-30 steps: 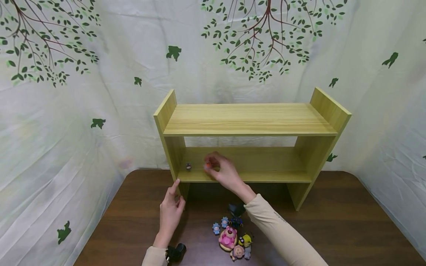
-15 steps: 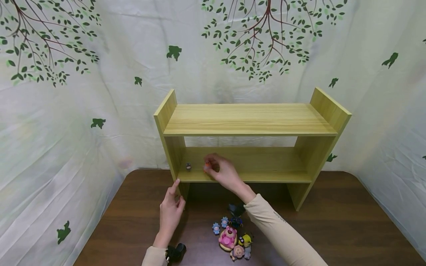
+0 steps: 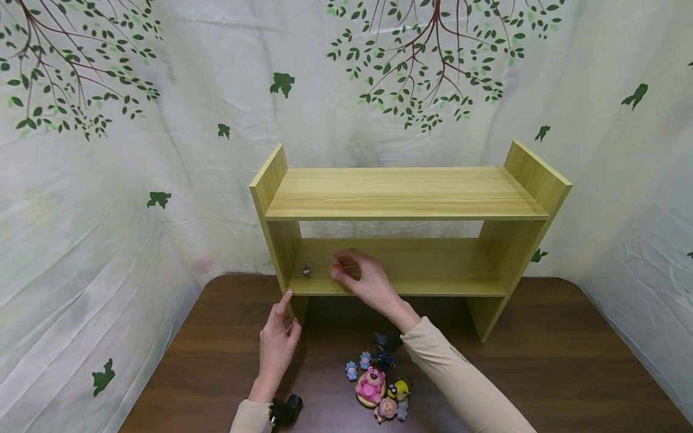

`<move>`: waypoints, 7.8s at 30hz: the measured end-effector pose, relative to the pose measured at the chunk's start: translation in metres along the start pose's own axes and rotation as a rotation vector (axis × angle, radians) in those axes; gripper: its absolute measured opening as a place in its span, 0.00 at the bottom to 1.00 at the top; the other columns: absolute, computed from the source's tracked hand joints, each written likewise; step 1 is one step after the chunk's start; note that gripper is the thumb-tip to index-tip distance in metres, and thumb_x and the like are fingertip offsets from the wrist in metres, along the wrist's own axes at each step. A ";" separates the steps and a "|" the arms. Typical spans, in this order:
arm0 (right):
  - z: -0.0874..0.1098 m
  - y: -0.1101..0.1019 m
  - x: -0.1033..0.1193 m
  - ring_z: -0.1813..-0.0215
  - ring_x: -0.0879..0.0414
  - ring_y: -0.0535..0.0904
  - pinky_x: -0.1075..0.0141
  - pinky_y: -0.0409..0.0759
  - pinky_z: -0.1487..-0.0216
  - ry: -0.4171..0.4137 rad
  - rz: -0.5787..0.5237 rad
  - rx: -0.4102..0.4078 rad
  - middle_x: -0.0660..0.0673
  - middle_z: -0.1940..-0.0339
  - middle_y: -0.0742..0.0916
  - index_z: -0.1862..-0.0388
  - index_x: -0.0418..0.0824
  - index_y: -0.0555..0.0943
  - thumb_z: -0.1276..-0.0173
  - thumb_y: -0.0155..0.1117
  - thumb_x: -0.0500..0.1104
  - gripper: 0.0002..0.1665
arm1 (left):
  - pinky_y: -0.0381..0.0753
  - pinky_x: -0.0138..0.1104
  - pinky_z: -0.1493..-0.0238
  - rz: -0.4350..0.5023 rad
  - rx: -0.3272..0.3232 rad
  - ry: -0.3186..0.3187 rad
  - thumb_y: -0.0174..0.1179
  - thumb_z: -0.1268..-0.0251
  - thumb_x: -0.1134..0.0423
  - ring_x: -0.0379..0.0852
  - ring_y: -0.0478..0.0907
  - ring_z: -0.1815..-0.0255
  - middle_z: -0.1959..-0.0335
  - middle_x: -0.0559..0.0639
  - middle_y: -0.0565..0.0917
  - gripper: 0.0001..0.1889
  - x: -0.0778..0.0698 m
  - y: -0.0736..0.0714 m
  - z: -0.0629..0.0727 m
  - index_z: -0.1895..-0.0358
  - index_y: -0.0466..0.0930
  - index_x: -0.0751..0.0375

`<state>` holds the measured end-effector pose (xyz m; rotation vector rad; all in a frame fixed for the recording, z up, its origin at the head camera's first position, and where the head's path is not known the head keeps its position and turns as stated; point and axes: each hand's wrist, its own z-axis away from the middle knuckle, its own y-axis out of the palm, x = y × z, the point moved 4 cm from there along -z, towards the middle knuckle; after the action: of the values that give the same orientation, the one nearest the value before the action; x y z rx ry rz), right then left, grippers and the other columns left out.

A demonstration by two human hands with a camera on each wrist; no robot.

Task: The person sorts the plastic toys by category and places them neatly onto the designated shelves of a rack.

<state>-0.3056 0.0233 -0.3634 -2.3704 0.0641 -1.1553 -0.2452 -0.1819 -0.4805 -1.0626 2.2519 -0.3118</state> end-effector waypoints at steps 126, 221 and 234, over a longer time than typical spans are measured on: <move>0.159 0.004 -0.081 0.48 0.50 0.75 0.51 0.73 0.48 0.269 0.161 0.270 0.48 0.48 0.76 0.45 0.41 0.77 0.38 0.68 0.41 0.22 | 0.74 0.32 0.80 0.018 -0.002 -0.002 0.56 0.46 0.80 0.48 0.73 0.73 0.67 0.55 0.71 0.38 0.001 -0.001 0.001 0.31 0.62 0.49; 0.101 -0.046 0.011 0.44 0.53 0.77 0.58 0.77 0.48 -0.148 0.058 0.040 0.43 0.41 0.79 0.42 0.44 0.77 0.38 0.67 0.36 0.24 | 0.78 0.33 0.78 0.010 -0.006 0.001 0.59 0.53 0.85 0.48 0.73 0.73 0.69 0.53 0.71 0.43 -0.001 -0.002 0.000 0.31 0.62 0.50; 0.091 -0.049 0.017 0.45 0.48 0.77 0.54 0.77 0.49 -0.187 0.084 0.000 0.38 0.43 0.79 0.45 0.37 0.77 0.40 0.68 0.33 0.23 | 0.75 0.30 0.80 0.007 -0.017 0.012 0.59 0.53 0.86 0.45 0.69 0.76 0.69 0.53 0.71 0.44 -0.002 -0.002 0.001 0.31 0.62 0.49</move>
<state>-0.2353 0.0995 -0.3760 -2.4400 0.0984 -0.8908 -0.2423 -0.1814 -0.4790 -1.0644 2.2721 -0.2969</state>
